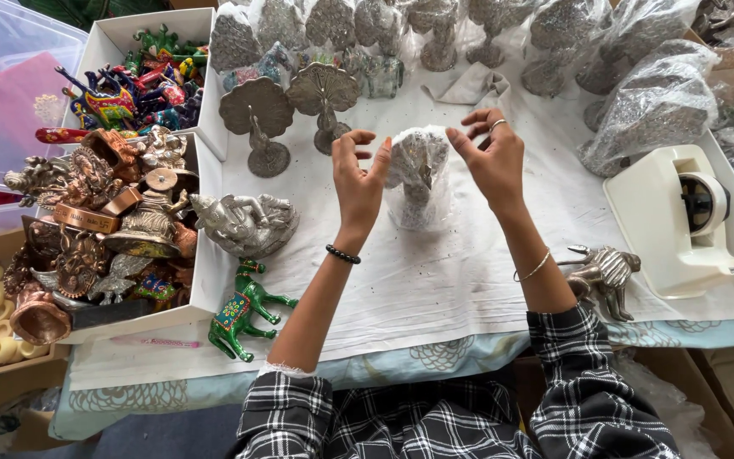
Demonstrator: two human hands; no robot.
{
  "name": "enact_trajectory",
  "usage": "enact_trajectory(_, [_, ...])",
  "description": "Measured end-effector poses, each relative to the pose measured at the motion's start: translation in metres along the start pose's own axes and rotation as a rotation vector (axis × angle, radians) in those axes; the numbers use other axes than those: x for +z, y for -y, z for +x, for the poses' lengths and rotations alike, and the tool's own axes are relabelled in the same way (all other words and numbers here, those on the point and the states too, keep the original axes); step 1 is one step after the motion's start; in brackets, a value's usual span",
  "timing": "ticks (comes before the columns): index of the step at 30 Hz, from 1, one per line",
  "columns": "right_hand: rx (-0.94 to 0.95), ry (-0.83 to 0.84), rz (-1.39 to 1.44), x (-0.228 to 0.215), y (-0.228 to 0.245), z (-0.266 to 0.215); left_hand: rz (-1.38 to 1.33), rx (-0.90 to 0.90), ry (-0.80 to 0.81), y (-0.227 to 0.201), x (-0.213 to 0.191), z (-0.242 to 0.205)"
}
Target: The person wraps a silver decorative figurine in bubble wrap and secures it with tape. They then unwrap a similar figurine and wipe it with a white cloth, rotating it to clean different sides.
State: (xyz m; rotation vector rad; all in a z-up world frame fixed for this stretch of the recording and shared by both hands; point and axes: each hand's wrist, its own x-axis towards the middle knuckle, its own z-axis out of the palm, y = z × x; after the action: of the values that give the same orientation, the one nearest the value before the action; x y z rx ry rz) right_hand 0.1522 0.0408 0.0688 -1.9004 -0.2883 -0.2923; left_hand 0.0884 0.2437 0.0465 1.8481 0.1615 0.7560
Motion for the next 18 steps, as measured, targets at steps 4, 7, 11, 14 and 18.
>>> enact_trajectory(4, [-0.112, 0.073, 0.021, 0.002, 0.015, 0.001, -0.029, 0.257, 0.088, 0.008, -0.001, -0.001])
enact_trajectory(7, [-0.11, 0.109, -0.046, 0.01, -0.01, 0.006, -0.112, 0.042, 0.21, 0.008, -0.001, -0.001])
enact_trajectory(11, [0.142, 0.31, 0.218, 0.009, -0.033, 0.008, -0.052, -0.297, 0.165, 0.043, -0.004, -0.005])
enact_trajectory(14, [0.132, 0.421, 0.364, 0.004, -0.022, 0.006, -0.244, -0.487, 0.148, 0.053, -0.01, -0.006])
enact_trajectory(18, [-0.003, 0.474, 0.146, 0.001, 0.003, -0.002, -0.359, -0.661, 0.105, 0.099, -0.002, -0.01])
